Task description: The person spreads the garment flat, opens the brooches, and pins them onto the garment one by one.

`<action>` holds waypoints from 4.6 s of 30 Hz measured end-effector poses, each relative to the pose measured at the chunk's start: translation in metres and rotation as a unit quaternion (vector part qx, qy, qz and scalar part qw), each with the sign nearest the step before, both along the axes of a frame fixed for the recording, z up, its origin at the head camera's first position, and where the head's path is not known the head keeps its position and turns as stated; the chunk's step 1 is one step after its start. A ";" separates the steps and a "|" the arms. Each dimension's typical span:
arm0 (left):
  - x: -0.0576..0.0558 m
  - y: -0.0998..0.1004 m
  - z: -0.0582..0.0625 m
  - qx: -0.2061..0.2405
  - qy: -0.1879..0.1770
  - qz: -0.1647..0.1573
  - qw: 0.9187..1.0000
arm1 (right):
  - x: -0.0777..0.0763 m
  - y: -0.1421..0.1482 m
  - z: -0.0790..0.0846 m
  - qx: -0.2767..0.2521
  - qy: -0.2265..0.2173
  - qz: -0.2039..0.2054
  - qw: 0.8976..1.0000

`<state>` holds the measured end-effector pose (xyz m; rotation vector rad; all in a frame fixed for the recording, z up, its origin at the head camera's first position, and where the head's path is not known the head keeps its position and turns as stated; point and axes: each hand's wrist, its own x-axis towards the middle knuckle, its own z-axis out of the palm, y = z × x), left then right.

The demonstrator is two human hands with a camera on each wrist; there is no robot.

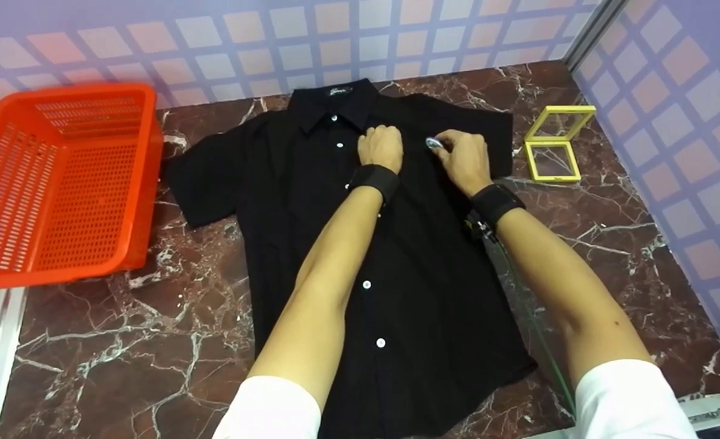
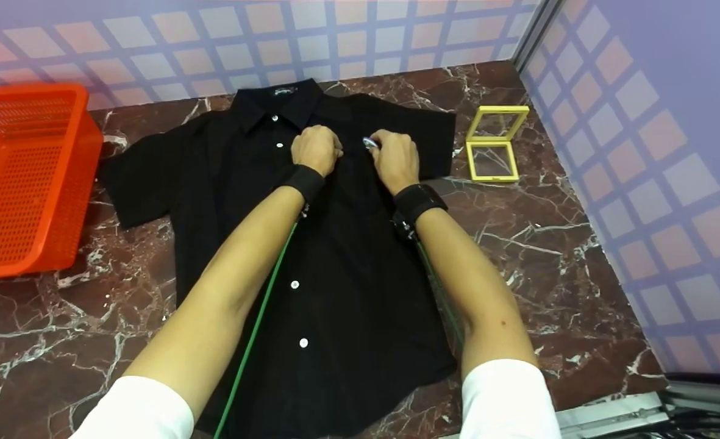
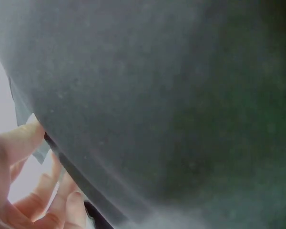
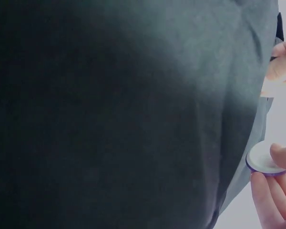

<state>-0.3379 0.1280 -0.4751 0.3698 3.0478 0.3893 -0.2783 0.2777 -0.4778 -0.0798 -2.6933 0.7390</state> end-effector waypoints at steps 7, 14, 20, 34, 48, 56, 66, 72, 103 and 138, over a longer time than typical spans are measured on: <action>-0.001 -0.001 0.005 -0.008 0.015 -0.018 1.000 | -0.002 -0.013 0.002 0.021 0.003 0.009 1.000; -0.002 -0.003 0.009 -0.002 0.026 -0.024 0.999 | -0.006 -0.025 0.003 0.037 0.028 0.013 0.999; -0.002 -0.006 0.014 -0.007 0.026 -0.040 0.999 | -0.012 -0.032 0.005 0.057 0.043 0.015 0.997; 0.004 -0.004 0.015 -0.012 0.022 -0.044 0.999 | -0.016 -0.040 0.003 0.078 0.024 0.013 0.997; 0.008 -0.004 0.011 -0.035 0.054 -0.056 0.996 | -0.016 -0.044 0.000 0.084 0.016 0.001 0.996; 0.011 -0.004 0.010 -0.032 0.065 -0.050 0.996 | -0.018 -0.045 0.002 0.077 0.006 -0.010 0.997; 0.014 -0.003 0.008 -0.018 0.061 -0.041 0.997 | -0.020 -0.047 0.002 0.045 -0.004 -0.015 0.999; 0.015 -0.004 0.006 0.008 0.064 -0.033 0.997 | -0.022 -0.046 0.001 0.021 0.002 -0.024 0.999; 0.026 -0.021 0.001 0.093 0.021 -0.045 0.994 | -0.020 -0.049 0.000 -0.028 -0.006 -0.040 0.999; 0.032 -0.034 0.001 0.030 0.003 -0.063 0.998 | -0.019 -0.051 -0.003 -0.044 -0.018 -0.012 0.999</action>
